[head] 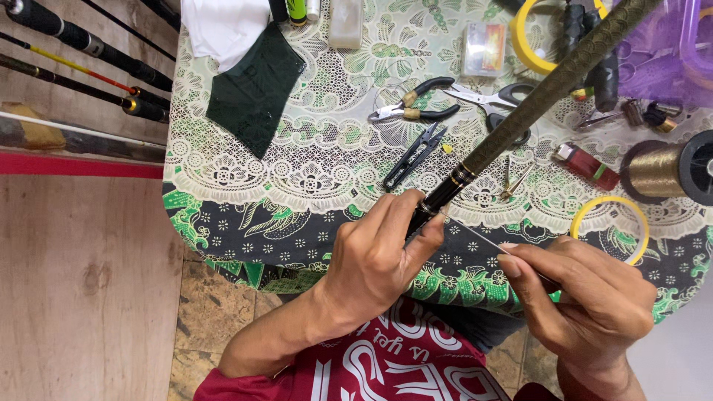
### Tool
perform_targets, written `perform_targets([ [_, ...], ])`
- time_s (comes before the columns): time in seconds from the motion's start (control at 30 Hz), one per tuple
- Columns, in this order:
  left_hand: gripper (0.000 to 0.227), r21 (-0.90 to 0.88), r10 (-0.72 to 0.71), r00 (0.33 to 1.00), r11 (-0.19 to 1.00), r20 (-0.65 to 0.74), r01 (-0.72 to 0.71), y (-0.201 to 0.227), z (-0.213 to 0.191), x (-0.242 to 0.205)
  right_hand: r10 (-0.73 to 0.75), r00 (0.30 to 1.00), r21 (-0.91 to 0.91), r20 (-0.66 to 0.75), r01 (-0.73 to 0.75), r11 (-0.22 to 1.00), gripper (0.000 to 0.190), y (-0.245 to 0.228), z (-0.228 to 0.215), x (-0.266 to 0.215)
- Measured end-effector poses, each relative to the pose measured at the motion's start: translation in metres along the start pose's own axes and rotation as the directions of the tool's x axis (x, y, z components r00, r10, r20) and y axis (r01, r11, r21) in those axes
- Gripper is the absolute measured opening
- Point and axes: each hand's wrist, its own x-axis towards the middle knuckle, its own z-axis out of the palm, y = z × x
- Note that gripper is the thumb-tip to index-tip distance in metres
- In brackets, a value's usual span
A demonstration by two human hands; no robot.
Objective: The person holds a fishing rod and uses a small metal tool to scrape and clean the surface of the rod's handle. They rotate the rod to access different areas and continue scraping along the handle's length.
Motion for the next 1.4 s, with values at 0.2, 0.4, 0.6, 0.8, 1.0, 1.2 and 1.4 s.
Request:
perform_targets([
  [0.2, 0.026, 0.011, 0.002, 1.000, 1.000, 0.001, -0.002, 0.000, -0.001, -0.001, -0.008, 1.000, 0.003, 0.006, 0.008, 1.000, 0.007, -0.001, 0.000, 0.000],
  [0.4, 0.027, 0.018, -0.001, 1.000, 1.000, 0.004, 0.001, 0.001, 0.000, -0.002, -0.028, 0.999, -0.002, 0.021, 0.028, 1.000, 0.005, -0.001, 0.001, 0.001],
  [0.6, 0.028, 0.011, -0.001, 1.000, 1.000, 0.006, 0.001, 0.000, 0.001, -0.003, -0.016, 1.000, -0.010, 0.010, 0.016, 1.000, 0.006, -0.002, 0.000, 0.000],
  [0.8, 0.031, 0.014, 0.011, 1.000, 1.000, 0.003, -0.011, 0.000, 0.001, -0.003, -0.011, 1.000, -0.014, 0.026, 0.011, 1.000, 0.007, -0.002, -0.001, 0.000],
  [1.0, 0.028, 0.014, -0.003, 1.000, 1.000, 0.004, 0.003, 0.001, 0.000, -0.002, -0.012, 0.999, -0.017, 0.032, 0.013, 1.000, 0.006, -0.004, 0.000, 0.001],
  [1.2, 0.026, 0.008, 0.005, 1.000, 1.000, -0.002, -0.005, 0.001, -0.002, 0.000, 0.036, 0.999, 0.002, -0.012, -0.036, 0.999, 0.006, -0.005, -0.002, -0.001],
  [1.4, 0.026, -0.005, 0.010, 1.000, 1.000, -0.025, -0.010, 0.001, -0.004, 0.000, 0.114, 0.993, 0.018, -0.044, -0.113, 0.993, 0.008, 0.003, -0.005, -0.011],
])
